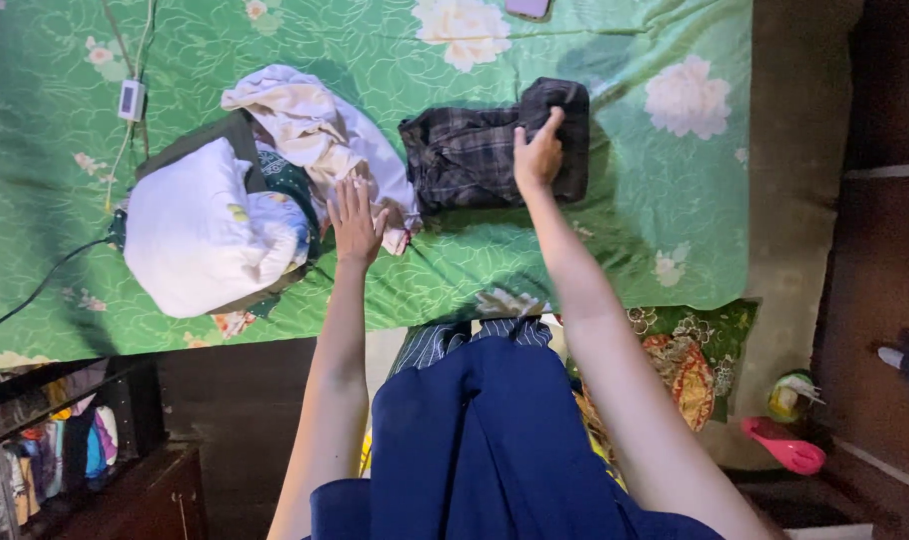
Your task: Folding clothes on a bed and placing them neatly on closet shelves.
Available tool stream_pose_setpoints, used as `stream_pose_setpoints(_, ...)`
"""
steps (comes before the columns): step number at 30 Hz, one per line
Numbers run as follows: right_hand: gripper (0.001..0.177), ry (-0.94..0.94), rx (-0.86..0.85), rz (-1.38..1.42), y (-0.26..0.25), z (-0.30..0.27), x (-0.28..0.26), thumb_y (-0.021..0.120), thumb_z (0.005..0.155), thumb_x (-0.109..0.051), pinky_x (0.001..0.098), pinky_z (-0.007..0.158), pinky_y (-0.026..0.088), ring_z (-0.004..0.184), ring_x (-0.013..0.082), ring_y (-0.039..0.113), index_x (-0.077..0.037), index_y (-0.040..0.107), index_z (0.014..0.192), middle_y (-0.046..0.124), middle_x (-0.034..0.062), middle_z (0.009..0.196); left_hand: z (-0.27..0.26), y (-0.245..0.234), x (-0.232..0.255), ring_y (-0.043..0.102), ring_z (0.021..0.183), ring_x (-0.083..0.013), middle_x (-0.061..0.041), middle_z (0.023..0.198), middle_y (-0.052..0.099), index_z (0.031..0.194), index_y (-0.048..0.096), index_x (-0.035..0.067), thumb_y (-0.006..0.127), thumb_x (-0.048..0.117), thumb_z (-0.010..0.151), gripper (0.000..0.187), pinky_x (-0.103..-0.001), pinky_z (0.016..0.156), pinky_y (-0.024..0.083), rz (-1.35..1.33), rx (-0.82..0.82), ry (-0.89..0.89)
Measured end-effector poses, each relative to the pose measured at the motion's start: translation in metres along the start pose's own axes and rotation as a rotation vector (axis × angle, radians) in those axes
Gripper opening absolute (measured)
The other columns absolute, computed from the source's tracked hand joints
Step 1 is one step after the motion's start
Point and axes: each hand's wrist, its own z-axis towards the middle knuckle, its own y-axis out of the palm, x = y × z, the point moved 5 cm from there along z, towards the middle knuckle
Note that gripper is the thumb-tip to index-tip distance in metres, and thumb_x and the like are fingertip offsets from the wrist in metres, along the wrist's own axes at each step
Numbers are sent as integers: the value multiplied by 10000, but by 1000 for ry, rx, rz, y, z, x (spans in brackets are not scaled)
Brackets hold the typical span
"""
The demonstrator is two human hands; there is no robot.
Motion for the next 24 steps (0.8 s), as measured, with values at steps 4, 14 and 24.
stream_pose_setpoints(4,656,-51,-112,-1,32,-25,-32,724,954,-260,589,844,584,930,491,745,-161,308,1451,744,259,893,-5,-5,-11,109,1590,-360,-194,1698,193,1657,196,139,424,585,1040,794,-619,1253,162,9,21,13)
stream_pose_setpoints(14,608,-415,-397,166,92,-71,-65,755,912,-334,557,1024,511,1225,450,618,-142,455,1405,626,261,1305,-4,-13,-17,109,1588,-350,-181,1687,216,1632,257,124,429,585,1047,765,-587,1250,235,-28,28,20)
stream_pose_setpoints(24,192,-630,-430,437,50,-72,-84,645,1032,-225,379,704,636,970,358,734,-144,754,1169,746,140,1106,24,-6,6,606,1102,-315,-94,1170,600,1253,640,168,566,430,1049,340,-439,921,489,-115,391,102)
